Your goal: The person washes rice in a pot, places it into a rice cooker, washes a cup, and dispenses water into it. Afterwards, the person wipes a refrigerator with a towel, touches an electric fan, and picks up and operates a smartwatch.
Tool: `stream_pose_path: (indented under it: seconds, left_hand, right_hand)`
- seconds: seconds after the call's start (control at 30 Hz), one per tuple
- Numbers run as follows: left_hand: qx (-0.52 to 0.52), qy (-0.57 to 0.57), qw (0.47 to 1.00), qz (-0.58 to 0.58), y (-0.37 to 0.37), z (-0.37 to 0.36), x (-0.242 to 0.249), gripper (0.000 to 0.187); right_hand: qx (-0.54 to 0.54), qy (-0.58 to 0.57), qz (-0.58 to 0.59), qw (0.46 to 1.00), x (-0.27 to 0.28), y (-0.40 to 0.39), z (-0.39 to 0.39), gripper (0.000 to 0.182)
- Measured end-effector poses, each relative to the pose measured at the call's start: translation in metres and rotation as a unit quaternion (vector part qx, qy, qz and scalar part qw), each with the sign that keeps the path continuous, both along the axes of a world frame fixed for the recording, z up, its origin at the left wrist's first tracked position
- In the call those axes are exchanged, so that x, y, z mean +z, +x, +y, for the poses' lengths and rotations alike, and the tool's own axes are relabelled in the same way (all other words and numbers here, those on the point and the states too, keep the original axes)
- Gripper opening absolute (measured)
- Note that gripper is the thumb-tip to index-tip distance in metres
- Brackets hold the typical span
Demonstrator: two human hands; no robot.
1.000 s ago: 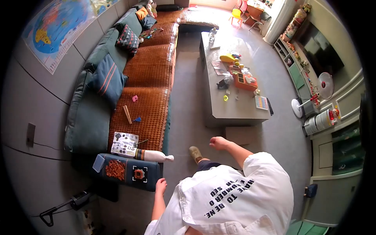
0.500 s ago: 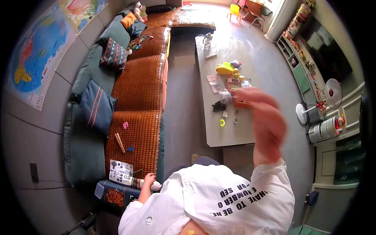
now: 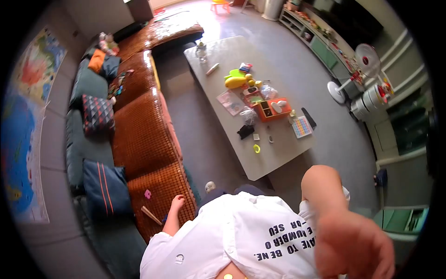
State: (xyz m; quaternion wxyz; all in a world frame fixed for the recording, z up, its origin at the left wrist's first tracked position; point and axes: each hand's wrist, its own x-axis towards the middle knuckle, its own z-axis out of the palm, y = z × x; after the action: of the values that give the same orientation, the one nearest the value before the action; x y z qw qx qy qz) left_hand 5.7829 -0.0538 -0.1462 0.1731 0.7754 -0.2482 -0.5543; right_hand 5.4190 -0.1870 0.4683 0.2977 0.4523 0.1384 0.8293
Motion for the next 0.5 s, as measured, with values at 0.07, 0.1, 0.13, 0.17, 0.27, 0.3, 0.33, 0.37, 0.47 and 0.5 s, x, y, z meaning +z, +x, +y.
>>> stream_pose_path:
  seconds: [0.07, 0.1, 0.13, 0.17, 0.27, 0.3, 0.33, 0.37, 0.47, 0.5]
  left_hand:
    - [0.0, -0.003, 1.0, 0.029, 0.032, -0.019, -0.037, 0.036]
    - [-0.041, 0.018, 0.999, 0.0, 0.034, -0.036, -0.018, 0.035]
    - [-0.082, 0.039, 0.995, -0.03, 0.041, -0.047, -0.012, 0.035]
    - [-0.101, 0.02, 0.994, -0.03, 0.054, -0.058, -0.031, 0.034]
    - [-0.171, 0.051, 0.983, -0.046, 0.06, -0.096, -0.023, 0.034]
    - [-0.191, 0.052, 0.979, -0.04, 0.056, -0.111, -0.023, 0.034]
    - [-0.211, 0.053, 0.976, -0.035, 0.057, -0.126, -0.029, 0.034]
    - [-0.227, 0.048, 0.972, -0.024, 0.055, -0.14, -0.035, 0.035]
    - [-0.313, 0.016, 0.95, -0.005, 0.037, -0.184, -0.059, 0.034]
    - [-0.338, 0.021, 0.941, -0.02, 0.017, -0.198, -0.039, 0.032]
  right_hand:
    - [0.361, 0.013, 0.349, 0.865, -0.023, 0.011, 0.008, 0.038]
    - [0.267, 0.032, 0.359, 0.894, -0.032, 0.015, 0.011, 0.04]
    - [0.25, 0.045, 0.361, 0.897, -0.04, 0.025, 0.009, 0.04]
    - [0.22, 0.01, 0.327, 0.919, -0.05, 0.039, 0.004, 0.041]
    - [-0.015, -0.056, 0.243, 0.968, -0.072, 0.046, 0.003, 0.041]
    - [-0.196, -0.108, 0.185, 0.957, -0.078, 0.045, 0.004, 0.04]
    - [-0.216, -0.101, 0.192, 0.952, -0.084, 0.044, 0.007, 0.04]
    - [-0.238, -0.066, 0.198, 0.949, -0.09, 0.044, 0.011, 0.039]
    - [-0.278, -0.012, 0.214, 0.936, -0.114, 0.045, 0.036, 0.041]
    - [-0.24, 0.076, 0.224, 0.942, -0.123, 0.047, 0.049, 0.042]
